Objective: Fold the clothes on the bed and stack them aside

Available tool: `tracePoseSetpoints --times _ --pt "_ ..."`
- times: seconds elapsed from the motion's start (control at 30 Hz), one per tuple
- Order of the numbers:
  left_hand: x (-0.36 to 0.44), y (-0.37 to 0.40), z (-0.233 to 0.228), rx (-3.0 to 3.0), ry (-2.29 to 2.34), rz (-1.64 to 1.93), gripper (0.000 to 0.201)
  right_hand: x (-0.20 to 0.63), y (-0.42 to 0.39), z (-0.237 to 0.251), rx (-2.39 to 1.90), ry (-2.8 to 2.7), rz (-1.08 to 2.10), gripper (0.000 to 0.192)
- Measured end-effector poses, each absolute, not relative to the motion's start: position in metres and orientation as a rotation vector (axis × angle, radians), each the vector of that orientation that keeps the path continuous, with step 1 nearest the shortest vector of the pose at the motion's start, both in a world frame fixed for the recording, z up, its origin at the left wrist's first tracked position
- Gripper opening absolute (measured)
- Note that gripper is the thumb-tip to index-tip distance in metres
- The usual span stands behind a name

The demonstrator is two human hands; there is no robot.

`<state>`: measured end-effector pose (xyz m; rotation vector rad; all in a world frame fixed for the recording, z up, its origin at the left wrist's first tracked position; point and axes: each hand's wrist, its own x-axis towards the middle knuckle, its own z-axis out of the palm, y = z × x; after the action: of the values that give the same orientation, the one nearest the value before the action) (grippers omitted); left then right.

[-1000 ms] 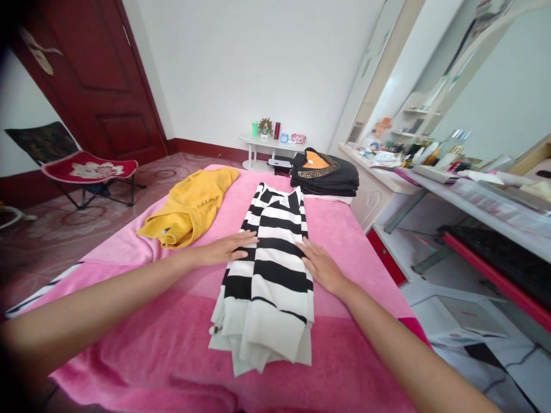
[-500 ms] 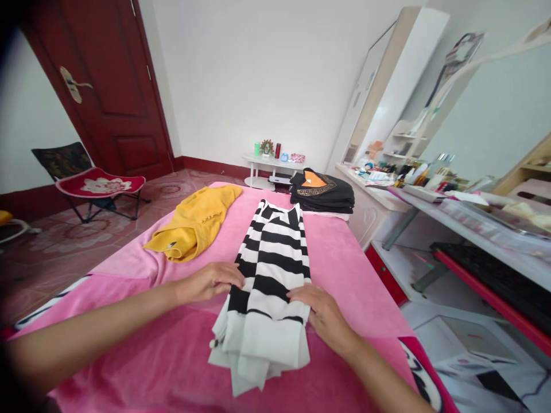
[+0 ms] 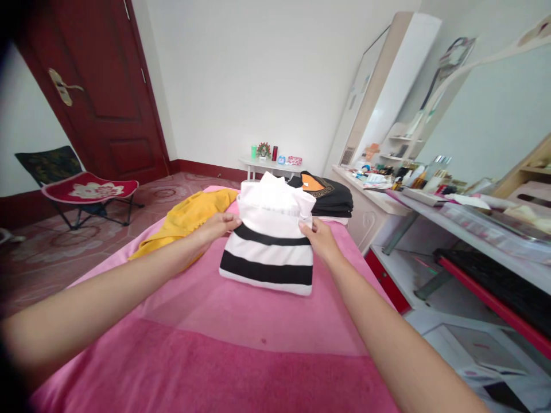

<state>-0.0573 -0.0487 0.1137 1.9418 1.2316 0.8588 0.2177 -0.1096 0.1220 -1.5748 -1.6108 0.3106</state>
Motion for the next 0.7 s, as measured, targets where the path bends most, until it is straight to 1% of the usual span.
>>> tracePoseSetpoints --times 0.1,0.17,0.27,0.33,0.4,0.57,0.7 --pt "-0.028 -0.009 0.111 2.063 1.393 0.876 0.047 0.226 -0.061 0.102 -1.93 -1.523 0.254 0.056" --pt "-0.01 0.0 0.099 2.275 1.355 0.797 0.052 0.218 -0.045 0.086 -1.964 -1.6 0.116 0.059" --pt "0.016 0.001 0.072 2.52 1.274 0.578 0.051 0.193 -0.032 0.061 -1.904 -1.845 -0.027 0.052" --pt "0.03 0.003 0.053 2.521 1.303 0.5 0.05 0.178 -0.023 0.046 -1.965 -1.921 0.01 0.048" --pt "0.038 0.012 0.036 2.517 1.352 0.457 0.051 0.173 -0.013 0.034 -2.073 -1.909 0.086 0.049" --pt "0.04 0.057 0.016 2.446 1.427 0.403 0.059 0.194 0.021 0.018 -2.224 -1.812 0.168 0.064" --pt "0.037 0.085 0.009 2.294 1.631 0.472 0.063 0.209 0.044 0.013 -2.317 -1.531 0.154 0.075"
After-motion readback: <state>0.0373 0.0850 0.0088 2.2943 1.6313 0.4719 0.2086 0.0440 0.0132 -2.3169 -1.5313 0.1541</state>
